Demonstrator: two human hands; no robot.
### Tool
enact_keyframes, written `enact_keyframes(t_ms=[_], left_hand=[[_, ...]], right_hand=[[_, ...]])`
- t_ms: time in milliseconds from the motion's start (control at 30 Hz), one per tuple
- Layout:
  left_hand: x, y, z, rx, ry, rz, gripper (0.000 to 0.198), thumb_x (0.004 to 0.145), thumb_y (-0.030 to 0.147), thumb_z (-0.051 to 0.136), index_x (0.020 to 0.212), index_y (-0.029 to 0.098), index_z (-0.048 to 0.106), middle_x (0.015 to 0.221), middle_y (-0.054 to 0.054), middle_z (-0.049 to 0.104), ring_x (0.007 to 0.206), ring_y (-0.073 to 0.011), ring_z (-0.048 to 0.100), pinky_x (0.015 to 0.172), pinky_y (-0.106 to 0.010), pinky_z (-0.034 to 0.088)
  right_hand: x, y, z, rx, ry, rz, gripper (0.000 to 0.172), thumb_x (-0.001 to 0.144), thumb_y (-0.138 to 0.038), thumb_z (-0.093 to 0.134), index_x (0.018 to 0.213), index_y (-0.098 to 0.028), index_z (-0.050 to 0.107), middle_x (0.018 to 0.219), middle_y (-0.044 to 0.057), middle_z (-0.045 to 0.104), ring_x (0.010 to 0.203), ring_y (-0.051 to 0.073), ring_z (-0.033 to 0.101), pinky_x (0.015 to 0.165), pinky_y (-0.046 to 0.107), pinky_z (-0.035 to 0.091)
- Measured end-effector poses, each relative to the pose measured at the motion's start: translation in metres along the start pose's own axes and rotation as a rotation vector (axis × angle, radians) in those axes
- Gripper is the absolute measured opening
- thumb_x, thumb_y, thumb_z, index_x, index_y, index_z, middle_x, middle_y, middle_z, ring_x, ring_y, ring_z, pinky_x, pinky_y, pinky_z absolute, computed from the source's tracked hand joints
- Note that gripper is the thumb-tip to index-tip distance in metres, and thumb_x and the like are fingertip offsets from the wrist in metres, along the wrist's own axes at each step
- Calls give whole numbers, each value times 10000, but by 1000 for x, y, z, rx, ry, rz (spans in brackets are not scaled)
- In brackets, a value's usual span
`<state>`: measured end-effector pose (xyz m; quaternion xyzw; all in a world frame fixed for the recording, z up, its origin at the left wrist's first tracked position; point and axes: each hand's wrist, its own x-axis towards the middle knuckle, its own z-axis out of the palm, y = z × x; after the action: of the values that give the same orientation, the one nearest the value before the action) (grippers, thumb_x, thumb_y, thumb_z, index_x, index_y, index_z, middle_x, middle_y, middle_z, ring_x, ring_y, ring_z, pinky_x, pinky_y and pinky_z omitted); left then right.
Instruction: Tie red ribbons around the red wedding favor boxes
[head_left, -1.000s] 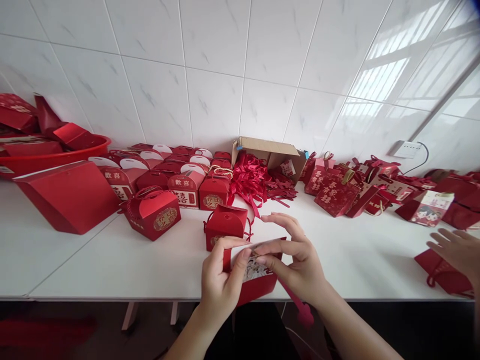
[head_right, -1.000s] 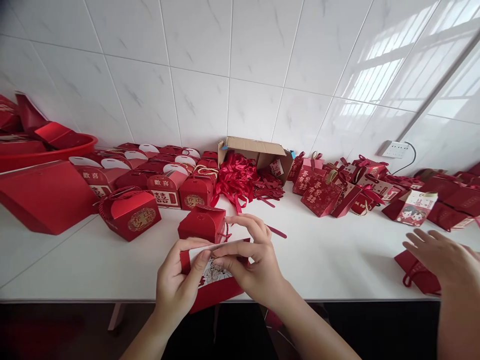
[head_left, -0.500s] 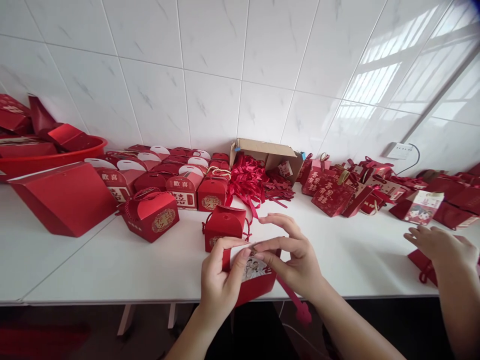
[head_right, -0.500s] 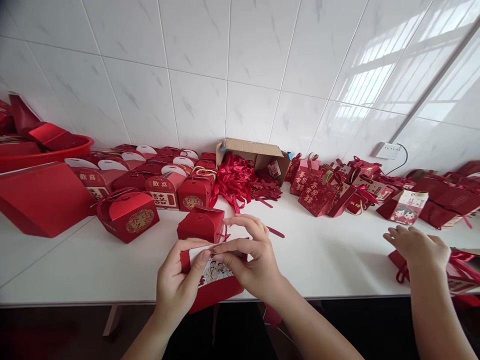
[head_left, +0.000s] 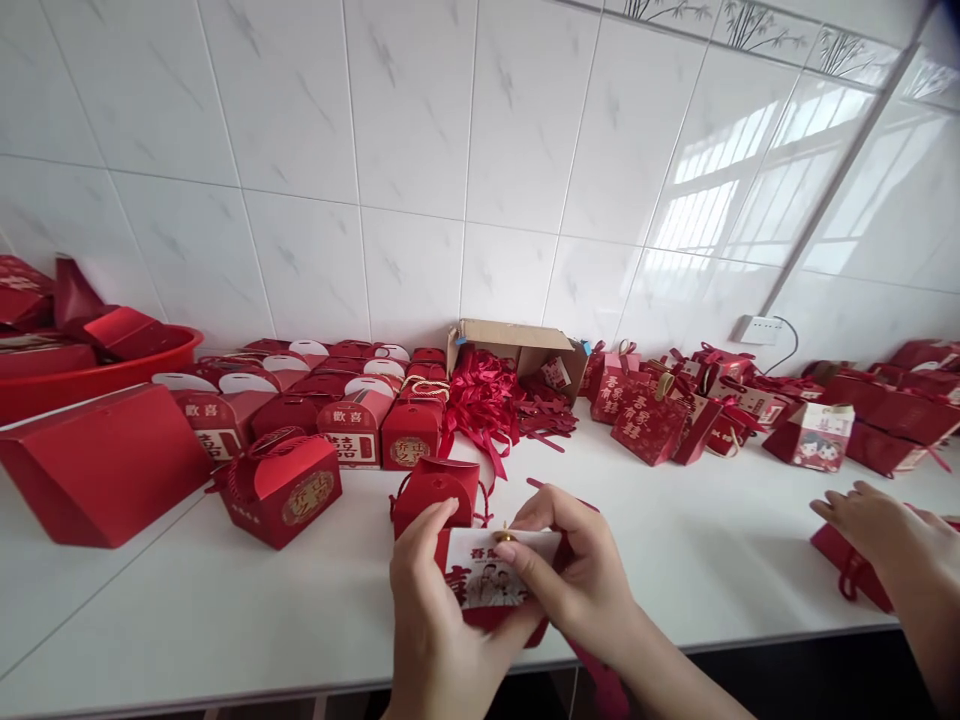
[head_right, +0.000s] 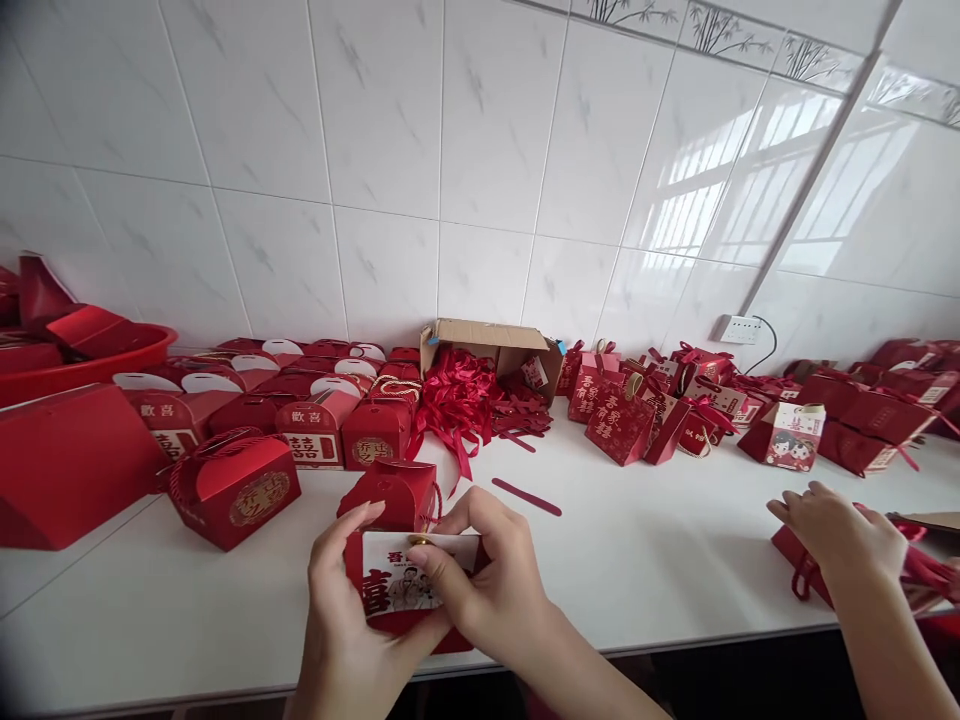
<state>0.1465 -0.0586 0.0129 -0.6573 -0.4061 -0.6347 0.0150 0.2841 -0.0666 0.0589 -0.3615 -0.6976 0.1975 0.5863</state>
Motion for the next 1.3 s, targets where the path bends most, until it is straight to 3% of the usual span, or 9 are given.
enact_keyframes(t_ms=[233, 433, 533, 733, 800, 900, 1067, 1200, 1300], left_hand=[[-5, 4, -11, -73, 9, 21, 783, 725, 222, 761, 1368, 157, 319, 1222, -187, 510, 1104, -284, 582, 876, -425, 547], [6, 6, -58, -73, -321, -110, 180, 831, 257, 660, 999, 220, 606, 872, -30, 694, 737, -169, 686, 657, -235, 574], [14, 9, -78, -113, -347, -120, 25, 807, 251, 693, 816, 234, 677, 716, 14, 704, 605, -140, 673, 593, -192, 556], [24, 36, -98, -333, -117, -243, 105, 750, 320, 763, 683, 265, 703, 748, 7, 729, 687, -169, 709, 595, -207, 594], [31, 48, -95, -403, -51, -318, 136, 751, 339, 770, 850, 285, 693, 649, 34, 710, 600, -155, 695, 606, -225, 608], [44, 53, -85, -461, -36, -285, 533, 746, 301, 782, 1215, 318, 528, 669, 61, 711, 515, -139, 673, 547, -229, 605], [55, 32, -80, -261, -296, 91, 237, 812, 133, 666, 995, 283, 654, 768, 33, 727, 583, -133, 690, 588, -220, 585], [54, 20, -89, -277, -540, 71, 309, 892, 130, 496, 1080, 287, 683, 950, -26, 772, 851, -199, 742, 740, -263, 601], [52, 16, -92, -294, -609, 79, 423, 869, 117, 491, 1223, 297, 636, 1162, -62, 719, 1062, -243, 689, 895, -349, 573]], right_hand=[[-11, -16, -10, -53, -3, -147, 137, 814, -130, 663, 800, -205, 550, 747, 11, 597, 686, 148, 584, 598, 256, 472], [-15, -24, -22, -51, -68, -215, 145, 800, -83, 648, 817, -195, 556, 743, 28, 595, 662, 155, 578, 565, 273, 472], [-18, -24, -25, -44, -91, -257, 168, 788, -60, 642, 838, -194, 554, 736, 29, 589, 674, 160, 574, 567, 278, 473], [-25, -27, -25, -23, -278, -329, 191, 780, -50, 643, 885, -180, 550, 774, 63, 592, 690, 170, 555, 581, 302, 487], [-27, -30, -23, -6, -323, -380, 172, 791, -57, 629, 885, -176, 549, 755, 63, 580, 689, 176, 557, 599, 320, 492], [-27, -36, -20, 9, -331, -425, 147, 812, -71, 604, 894, -181, 550, 746, 59, 572, 680, 175, 559, 613, 335, 499], [-28, -41, -20, -4, -342, -445, 120, 848, -98, 577, 920, -192, 552, 725, 53, 579, 669, 179, 579, 608, 340, 508], [-31, -39, -25, 5, -348, -426, 106, 848, -112, 585, 918, -189, 562, 733, 59, 592, 682, 185, 588, 609, 346, 514], [-33, -38, -29, 29, -350, -414, 118, 833, -97, 602, 913, -177, 569, 747, 67, 599, 689, 184, 582, 613, 346, 514]])
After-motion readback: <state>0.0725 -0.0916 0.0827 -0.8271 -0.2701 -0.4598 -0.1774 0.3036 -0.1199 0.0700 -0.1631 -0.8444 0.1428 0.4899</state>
